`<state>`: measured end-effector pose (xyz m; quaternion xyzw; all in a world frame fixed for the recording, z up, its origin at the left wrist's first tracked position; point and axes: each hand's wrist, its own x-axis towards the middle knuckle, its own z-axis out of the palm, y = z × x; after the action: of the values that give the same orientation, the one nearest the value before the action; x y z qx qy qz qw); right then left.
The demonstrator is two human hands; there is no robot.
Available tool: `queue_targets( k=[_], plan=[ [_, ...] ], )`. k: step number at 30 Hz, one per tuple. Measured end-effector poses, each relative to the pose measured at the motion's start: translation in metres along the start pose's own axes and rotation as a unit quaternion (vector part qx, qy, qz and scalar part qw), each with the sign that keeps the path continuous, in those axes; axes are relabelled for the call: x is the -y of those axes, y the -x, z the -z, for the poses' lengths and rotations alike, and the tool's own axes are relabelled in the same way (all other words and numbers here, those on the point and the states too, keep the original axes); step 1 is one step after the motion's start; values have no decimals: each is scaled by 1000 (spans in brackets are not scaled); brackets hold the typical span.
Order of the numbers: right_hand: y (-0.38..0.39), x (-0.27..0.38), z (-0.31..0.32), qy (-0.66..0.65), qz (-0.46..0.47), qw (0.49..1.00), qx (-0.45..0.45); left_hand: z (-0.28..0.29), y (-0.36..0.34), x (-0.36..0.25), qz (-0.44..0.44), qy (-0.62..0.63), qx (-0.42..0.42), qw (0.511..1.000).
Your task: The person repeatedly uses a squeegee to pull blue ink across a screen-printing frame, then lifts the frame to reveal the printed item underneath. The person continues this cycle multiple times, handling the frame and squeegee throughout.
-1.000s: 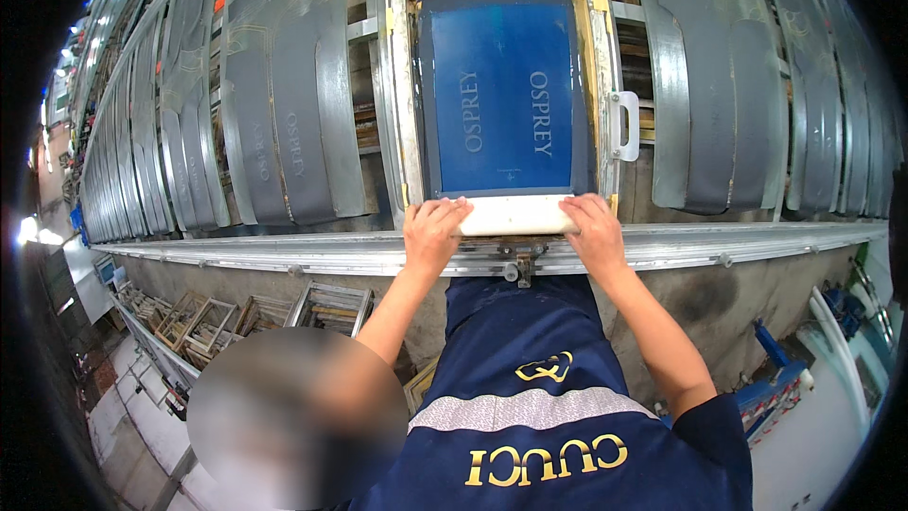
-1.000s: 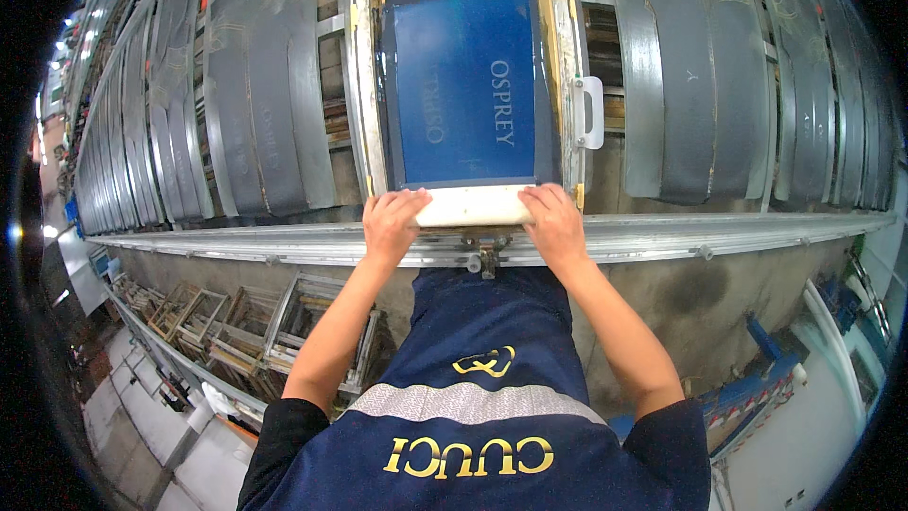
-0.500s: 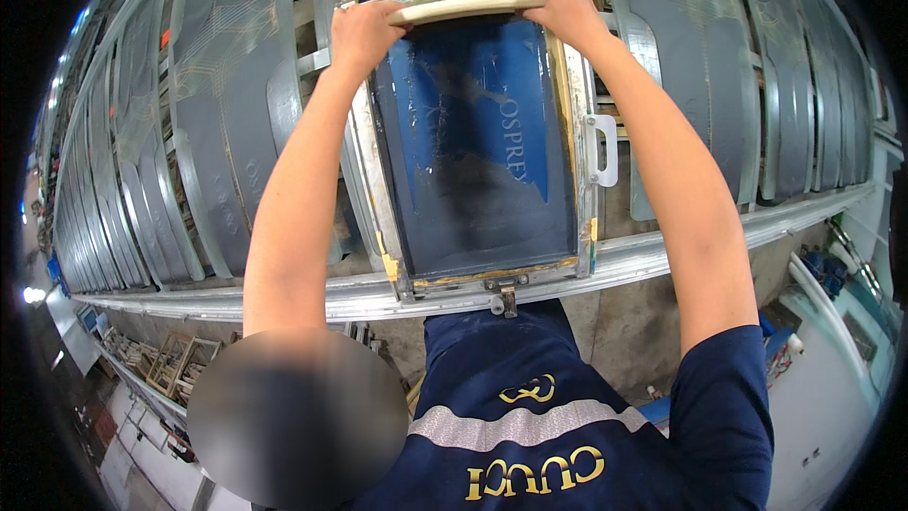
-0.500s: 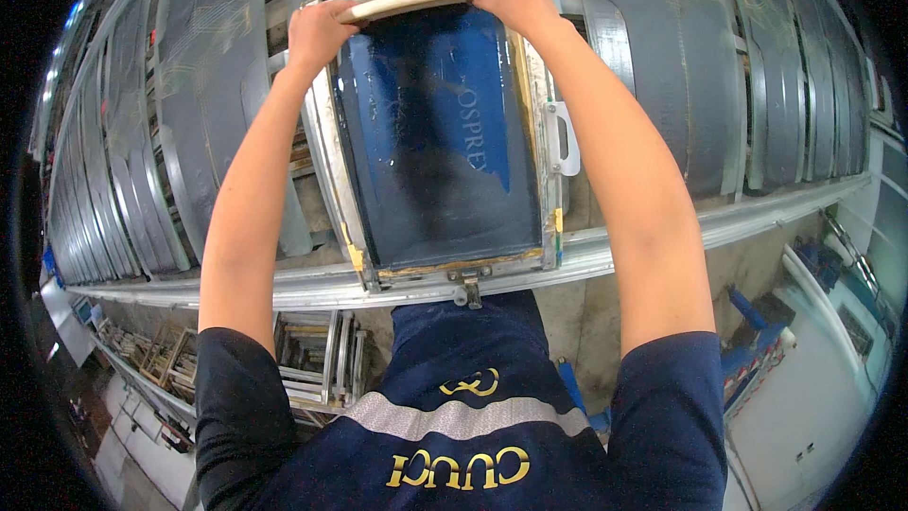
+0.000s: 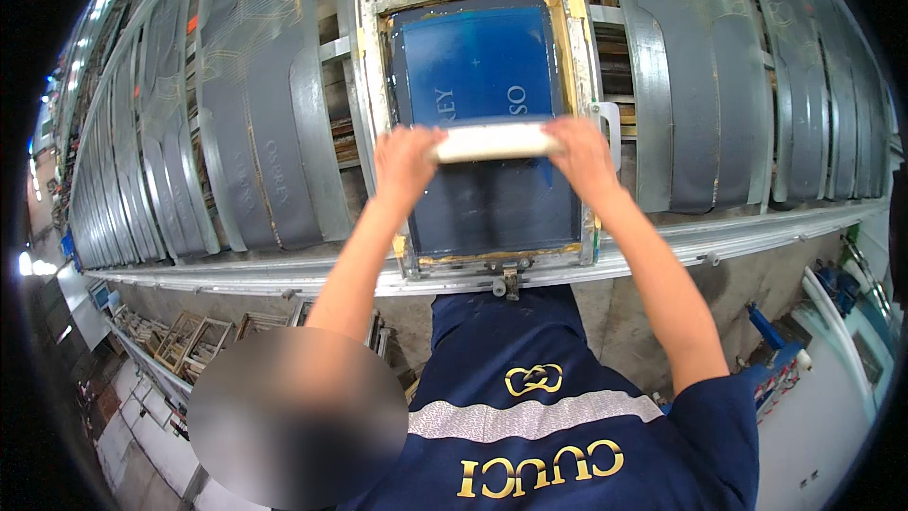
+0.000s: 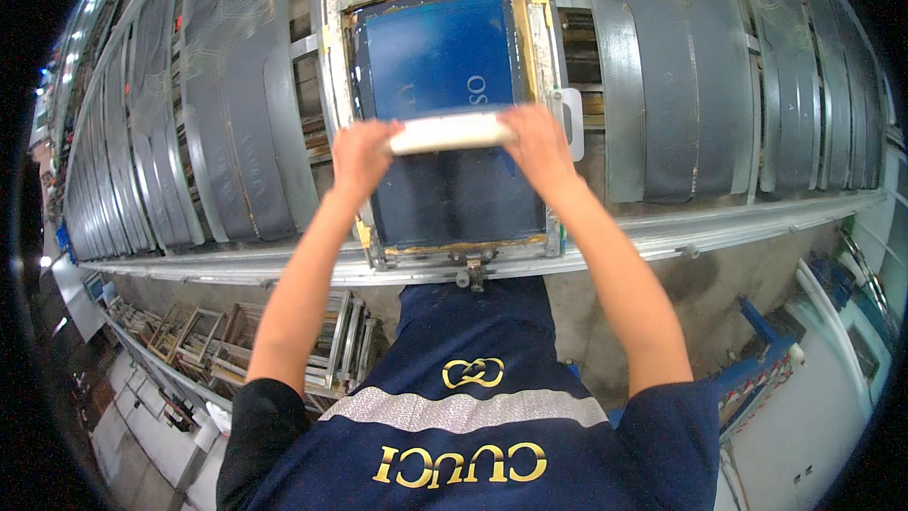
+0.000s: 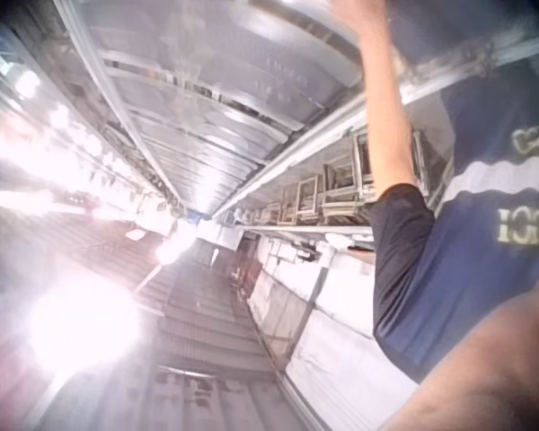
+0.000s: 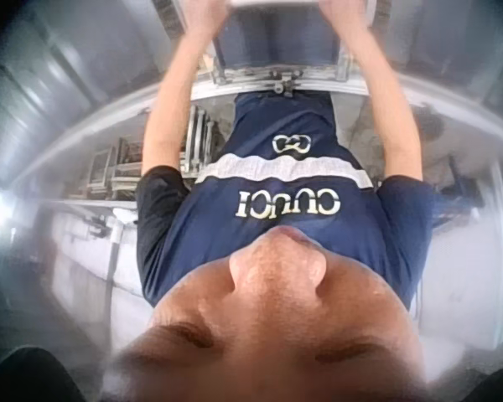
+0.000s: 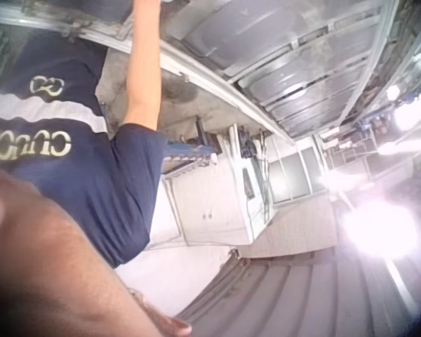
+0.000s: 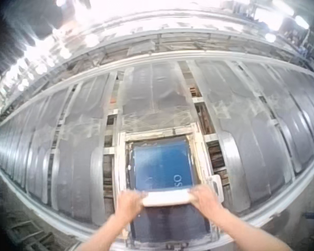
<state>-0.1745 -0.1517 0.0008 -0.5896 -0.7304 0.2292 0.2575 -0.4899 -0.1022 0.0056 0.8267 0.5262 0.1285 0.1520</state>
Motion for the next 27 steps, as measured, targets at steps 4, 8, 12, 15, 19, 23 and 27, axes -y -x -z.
queue_targets(
  k=[4,8,12,15,19,23,27],
  plan=[
    [96,43,-3,4,-39,997,65,-4,108,-38,-15,-16,-20,1000],
    [118,54,8,-1,9,998,66,-5,148,-59,-15,-14,-55,998],
    [72,-7,33,-260,-169,948,-70,1,149,-62,-20,-20,-22,999],
    [19,-79,23,-84,-204,953,-207,-8,145,-65,-40,10,-27,999],
    [-13,-106,-4,-136,-250,946,-156,-9,159,-64,-24,32,-38,998],
    [-28,-73,4,-102,-228,939,-235,2,178,-63,0,40,-69,997],
    [-42,1,-33,-97,-221,939,-247,26,208,-20,23,56,-86,995]
  ],
)
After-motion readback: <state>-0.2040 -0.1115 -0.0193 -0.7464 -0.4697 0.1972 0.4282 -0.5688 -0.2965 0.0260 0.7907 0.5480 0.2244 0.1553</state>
